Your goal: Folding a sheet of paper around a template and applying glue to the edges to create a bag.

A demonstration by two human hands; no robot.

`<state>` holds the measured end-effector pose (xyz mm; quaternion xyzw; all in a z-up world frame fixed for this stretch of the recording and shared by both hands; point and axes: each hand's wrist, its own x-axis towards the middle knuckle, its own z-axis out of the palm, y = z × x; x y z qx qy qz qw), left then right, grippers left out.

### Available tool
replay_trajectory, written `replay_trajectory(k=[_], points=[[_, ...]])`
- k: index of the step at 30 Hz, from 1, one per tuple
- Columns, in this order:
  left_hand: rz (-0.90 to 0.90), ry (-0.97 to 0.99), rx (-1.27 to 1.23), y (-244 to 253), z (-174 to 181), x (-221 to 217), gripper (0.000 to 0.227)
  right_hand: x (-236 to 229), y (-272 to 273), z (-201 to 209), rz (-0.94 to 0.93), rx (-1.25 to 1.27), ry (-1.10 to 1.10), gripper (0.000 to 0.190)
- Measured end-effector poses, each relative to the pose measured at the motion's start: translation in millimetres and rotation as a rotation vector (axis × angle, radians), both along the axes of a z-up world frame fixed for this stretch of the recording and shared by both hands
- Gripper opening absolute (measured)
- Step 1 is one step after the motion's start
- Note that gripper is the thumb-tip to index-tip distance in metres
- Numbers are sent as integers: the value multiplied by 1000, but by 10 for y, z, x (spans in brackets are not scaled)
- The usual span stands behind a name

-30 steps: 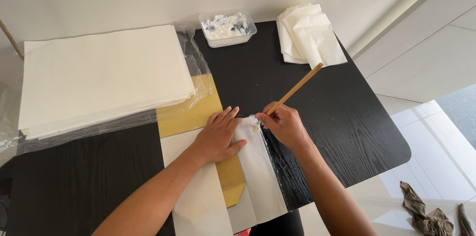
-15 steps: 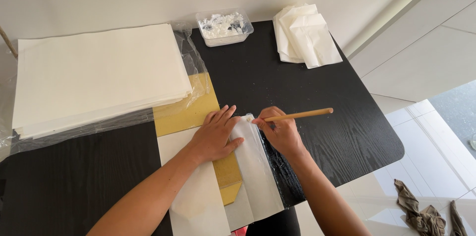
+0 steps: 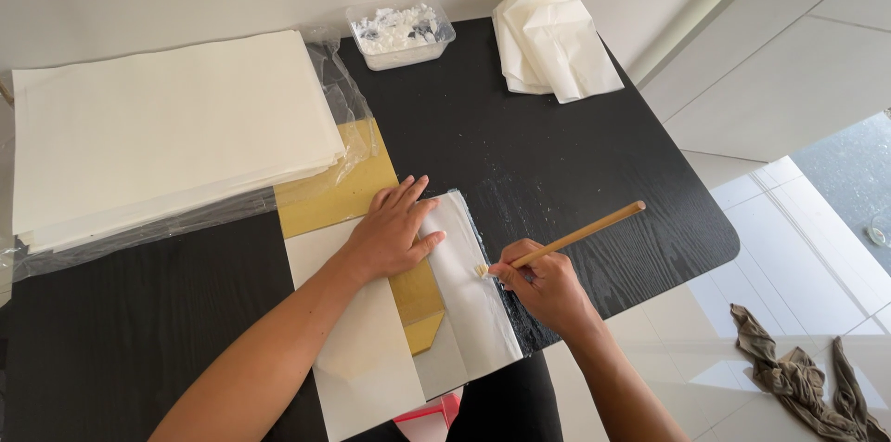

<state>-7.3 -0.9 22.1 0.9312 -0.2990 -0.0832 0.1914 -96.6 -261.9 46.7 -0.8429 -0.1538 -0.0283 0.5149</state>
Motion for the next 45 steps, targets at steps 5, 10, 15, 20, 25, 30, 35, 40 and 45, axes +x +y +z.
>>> replay_trajectory(k=[5, 10, 15, 20, 25, 30, 35, 40, 45], points=[[-9, 16, 13, -5, 24, -17, 60, -283, -148, -57, -6, 22, 57, 14], [-15, -54, -76, 1, -311, 89, 56, -570, -244, 53, -60, -206, 232, 21], [-16, -89, -87, 5, -364, 100, 55, -794, -322, 86, -81, -198, 332, 21], [-12, -90, -86, 4, -363, 92, 56, -901, -353, 213, -46, -210, 407, 19], [-12, -89, -103, 9, -344, 94, 54, -815, -395, 381, -59, -112, 447, 15], [-11, -76, -89, 6, -342, 80, 55, -478, -197, 522, -39, -257, 302, 30], [5, 41, 44, 8, 50, 4, 61, -76, -98, 194, 27, -29, 135, 13], [12, 45, 32, 5, 32, 1, 62, 207, -3, 40, 2, 26, 93, 13], [24, 74, 37, -5, 176, -34, 71, 423, 87, 50, -18, 25, 59, 14]])
